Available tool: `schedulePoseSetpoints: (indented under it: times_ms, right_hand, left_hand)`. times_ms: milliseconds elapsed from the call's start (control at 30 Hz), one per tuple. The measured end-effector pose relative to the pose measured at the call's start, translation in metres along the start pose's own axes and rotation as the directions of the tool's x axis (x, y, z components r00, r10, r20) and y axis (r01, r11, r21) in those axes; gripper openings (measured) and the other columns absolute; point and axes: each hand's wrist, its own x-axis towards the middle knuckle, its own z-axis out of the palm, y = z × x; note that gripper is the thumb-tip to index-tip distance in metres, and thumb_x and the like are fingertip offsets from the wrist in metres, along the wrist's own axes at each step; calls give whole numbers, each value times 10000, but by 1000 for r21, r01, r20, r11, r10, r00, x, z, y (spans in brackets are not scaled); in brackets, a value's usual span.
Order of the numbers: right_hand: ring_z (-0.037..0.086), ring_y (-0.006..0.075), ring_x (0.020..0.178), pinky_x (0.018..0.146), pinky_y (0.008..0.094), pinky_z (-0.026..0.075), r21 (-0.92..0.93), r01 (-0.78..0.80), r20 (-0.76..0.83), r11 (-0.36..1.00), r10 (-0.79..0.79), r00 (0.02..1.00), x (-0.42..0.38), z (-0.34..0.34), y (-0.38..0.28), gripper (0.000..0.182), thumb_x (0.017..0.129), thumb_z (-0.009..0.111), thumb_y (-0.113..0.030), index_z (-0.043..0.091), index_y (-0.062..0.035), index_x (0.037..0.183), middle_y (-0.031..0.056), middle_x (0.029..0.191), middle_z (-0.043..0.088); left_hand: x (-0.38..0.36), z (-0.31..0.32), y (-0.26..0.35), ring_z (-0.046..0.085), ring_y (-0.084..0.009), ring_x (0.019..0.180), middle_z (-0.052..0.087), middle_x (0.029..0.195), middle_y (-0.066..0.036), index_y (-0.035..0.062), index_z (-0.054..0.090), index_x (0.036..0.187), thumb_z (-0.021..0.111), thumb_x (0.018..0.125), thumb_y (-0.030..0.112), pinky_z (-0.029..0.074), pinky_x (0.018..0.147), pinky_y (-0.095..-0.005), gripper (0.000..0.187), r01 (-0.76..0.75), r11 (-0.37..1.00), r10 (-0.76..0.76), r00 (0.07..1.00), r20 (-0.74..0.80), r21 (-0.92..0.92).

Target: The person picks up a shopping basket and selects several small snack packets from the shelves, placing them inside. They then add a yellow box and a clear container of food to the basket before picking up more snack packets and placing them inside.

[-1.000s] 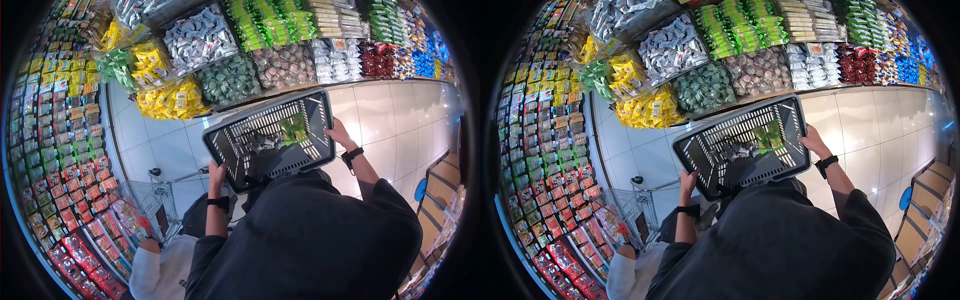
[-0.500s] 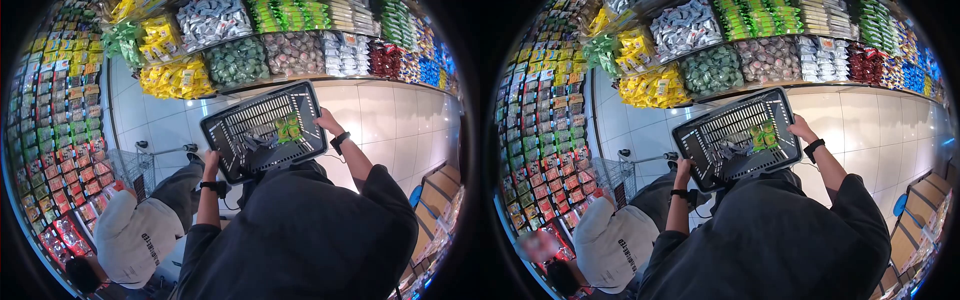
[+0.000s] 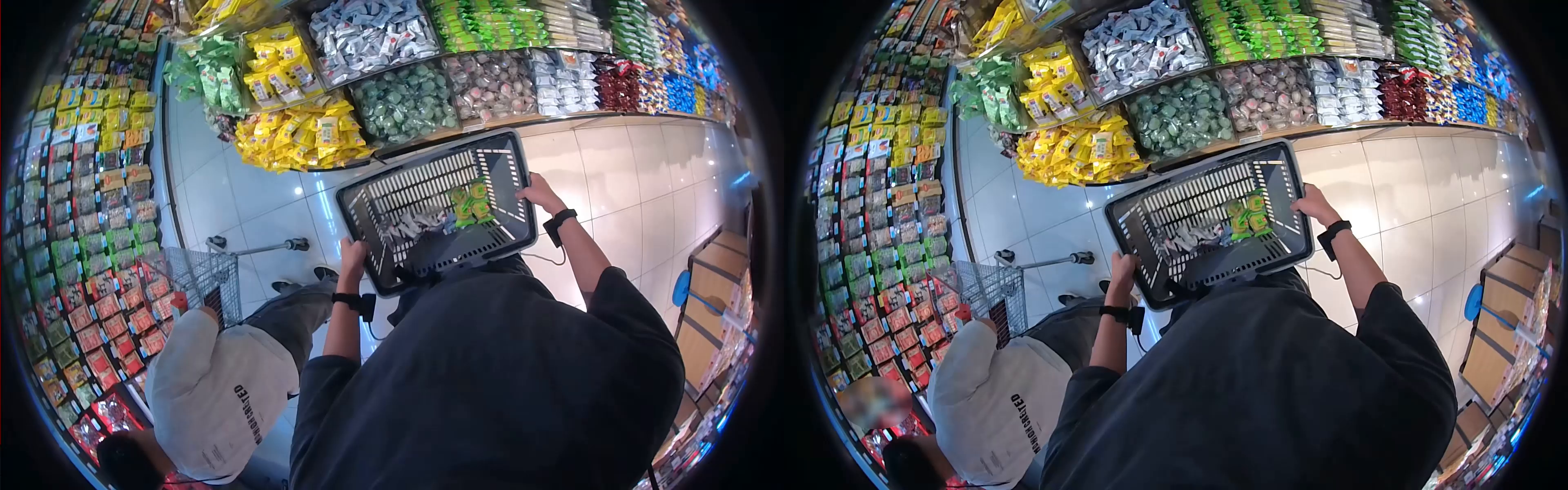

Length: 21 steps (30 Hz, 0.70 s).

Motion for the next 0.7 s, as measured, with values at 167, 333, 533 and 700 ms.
schedulePoseSetpoints:
  times_ms: [167, 333, 533, 700]
  right_hand:
    - [666, 245, 887, 830, 351, 513, -186, 171, 41, 968, -166, 985, 43, 27, 0, 408, 728, 734, -130, 631, 26, 1091, 146, 983, 694]
    - [665, 348, 955, 861, 398, 514, -287, 290, 249, 913, -221, 943, 108, 86, -20, 409, 706, 737, -168, 637, 19, 1055, 229, 1002, 682]
    - [636, 481, 884, 779, 510, 521, -474, 529, 563, 704, -219, 797, 130, 137, -87, 501, 822, 564, -49, 342, 108, 1244, 338, 907, 629]
    - [639, 470, 773, 696, 518, 519, -451, 718, 613, 531, -400, 681, 102, 149, -136, 354, 846, 523, -51, 384, 60, 1152, 282, 811, 647]
  left_hand:
    - [-21, -21, -26, 526, -161, 591, 547, 701, -56, -60, 585, 878, 500, 734, -48, 390, 486, -303, 168, 139, 986, -156, 967, -202, -94]
    - [-87, -32, -27, 550, -204, 588, 558, 734, -107, -80, 551, 860, 519, 658, -91, 408, 471, -311, 205, 150, 958, -219, 932, -289, -243]
    - [-134, -31, -73, 557, -192, 590, 583, 745, -94, -77, 584, 849, 484, 652, -84, 405, 465, -303, 221, 202, 932, -337, 793, -508, -303]
    - [-154, -15, -69, 602, -195, 756, 614, 990, -138, -68, 510, 1148, 458, 737, -40, 482, 608, -304, 415, 145, 977, -215, 647, -731, -159]
